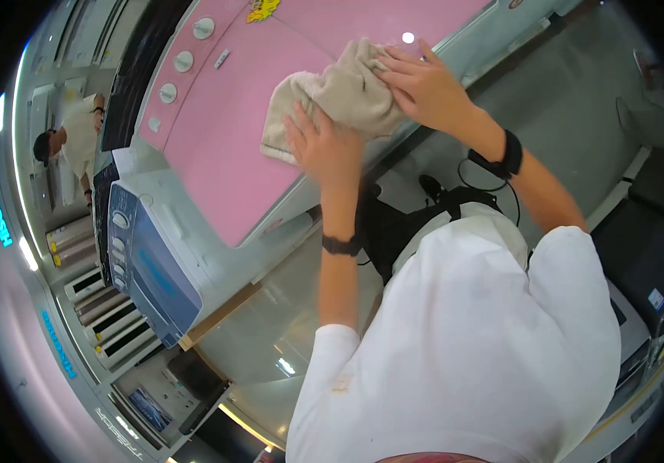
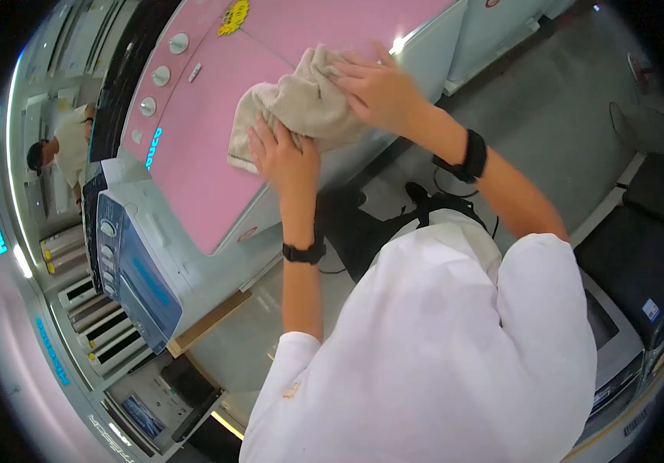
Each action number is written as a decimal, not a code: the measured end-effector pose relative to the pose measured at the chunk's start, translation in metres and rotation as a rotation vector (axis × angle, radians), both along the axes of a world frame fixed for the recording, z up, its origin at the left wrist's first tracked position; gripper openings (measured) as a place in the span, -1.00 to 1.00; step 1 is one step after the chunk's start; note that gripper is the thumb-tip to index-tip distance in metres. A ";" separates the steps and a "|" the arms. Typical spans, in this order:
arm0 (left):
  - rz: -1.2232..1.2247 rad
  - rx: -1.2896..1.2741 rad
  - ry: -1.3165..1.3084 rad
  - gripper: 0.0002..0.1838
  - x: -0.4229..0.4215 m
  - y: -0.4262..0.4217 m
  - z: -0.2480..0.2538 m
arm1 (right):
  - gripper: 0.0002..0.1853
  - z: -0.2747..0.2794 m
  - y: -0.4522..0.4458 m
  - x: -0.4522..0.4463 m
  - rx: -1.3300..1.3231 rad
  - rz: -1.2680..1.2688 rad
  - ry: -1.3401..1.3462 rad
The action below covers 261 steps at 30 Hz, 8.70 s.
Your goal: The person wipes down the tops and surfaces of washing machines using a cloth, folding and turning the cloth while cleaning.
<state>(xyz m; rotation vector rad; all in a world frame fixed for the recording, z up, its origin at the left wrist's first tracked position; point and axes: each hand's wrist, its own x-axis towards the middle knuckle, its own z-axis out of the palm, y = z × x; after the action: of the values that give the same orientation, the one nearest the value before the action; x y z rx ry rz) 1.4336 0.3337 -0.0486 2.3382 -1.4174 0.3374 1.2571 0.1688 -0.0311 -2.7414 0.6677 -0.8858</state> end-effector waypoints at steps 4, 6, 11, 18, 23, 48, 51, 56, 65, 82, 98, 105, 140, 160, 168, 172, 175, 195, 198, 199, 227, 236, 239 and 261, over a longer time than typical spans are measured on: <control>-0.018 0.056 0.010 -0.36 -0.004 -0.001 0.019 | -0.64 0.008 -0.031 -0.022 0.060 -0.099 0.157; 0.025 0.118 -0.010 -0.34 -0.001 -0.018 0.025 | -0.70 0.017 -0.051 -0.003 0.025 -0.145 0.021; 0.122 0.152 0.044 -0.24 0.017 -0.069 0.020 | -0.56 0.014 -0.040 0.091 -0.037 -0.288 0.106; 0.086 0.147 0.052 -0.24 0.008 -0.044 0.019 | -0.52 0.014 -0.001 0.034 0.074 -0.060 -0.001; 0.080 -0.015 0.025 -0.30 -0.004 -0.056 0.039 | -0.52 0.006 -0.026 0.056 0.101 -0.048 0.022; 0.133 -0.026 -0.107 -0.29 0.036 -0.065 0.005 | -0.53 0.007 -0.029 0.094 -0.167 0.124 -0.036; 0.057 -0.031 -0.076 -0.28 0.021 -0.034 0.005 | -0.53 0.005 -0.044 0.068 -0.249 0.050 0.058; 0.103 -0.012 0.085 -0.27 0.027 -0.048 0.004 | -0.55 0.011 -0.062 0.099 -0.134 -0.016 0.014; 0.188 0.048 0.098 -0.26 0.028 -0.075 -0.005 | -0.59 0.001 -0.039 0.095 -0.119 0.079 -0.008; 0.613 -0.164 -0.129 -0.40 0.129 0.116 -0.017 | -0.42 -0.007 0.140 0.199 -0.136 0.406 0.083; 0.553 0.037 -0.117 -0.25 0.141 0.187 -0.013 | -0.61 -0.006 0.206 0.214 -0.178 0.550 -0.058; 0.275 0.183 -0.037 -0.42 0.070 0.133 0.021 | -0.68 0.015 0.116 0.109 0.075 0.533 0.030; -0.605 0.173 -0.299 -0.38 -0.095 -0.287 0.003 | -0.82 -0.119 -0.106 -0.043 0.619 -0.619 -0.542; -0.423 0.161 0.142 -0.33 -0.174 -0.380 0.023 | -0.62 0.017 -0.272 -0.144 0.372 -0.569 -0.514; -0.491 0.377 0.271 -0.25 -0.230 -0.495 0.026 | -0.55 0.016 -0.417 -0.223 0.443 -0.686 -0.334; -0.482 0.354 0.212 -0.23 -0.248 -0.554 0.028 | -0.51 0.022 -0.503 -0.260 0.402 -0.688 -0.373; -0.497 0.324 0.262 -0.26 -0.268 -0.591 0.026 | -0.57 0.025 -0.557 -0.282 0.441 -0.649 -0.327; 0.084 -0.194 1.086 -0.86 -0.402 -0.687 0.066 | -0.73 0.127 -0.707 -0.365 0.849 0.299 -0.228; 0.223 -0.231 0.792 -0.84 -0.384 -0.677 0.082 | -0.76 0.152 -0.701 -0.377 0.696 0.270 -0.079; 0.218 -0.286 0.692 -0.81 -0.377 -0.680 0.092 | -0.76 0.150 -0.702 -0.381 0.639 0.296 -0.099; -0.001 0.099 0.134 -0.34 -0.379 -0.788 -0.015 | -0.41 -0.037 -0.768 -0.307 -0.021 -0.105 0.179; -0.094 0.013 0.198 -0.34 -0.370 -0.766 -0.019 | -0.41 -0.037 -0.733 -0.330 0.021 -0.066 0.173; -0.104 -0.025 0.246 -0.33 -0.371 -0.756 -0.021 | -0.38 -0.032 -0.753 -0.328 0.035 -0.046 0.194; 0.022 0.236 0.146 -0.13 -0.231 -0.777 -0.011 | -0.41 -0.023 -0.783 -0.172 0.074 0.353 0.308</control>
<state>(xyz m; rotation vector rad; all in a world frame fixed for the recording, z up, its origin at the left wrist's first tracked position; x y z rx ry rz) 1.2023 -0.4432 -0.0598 2.5074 -1.4282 0.0038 1.0852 -0.6141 -0.0537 -2.8256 0.2377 -0.3610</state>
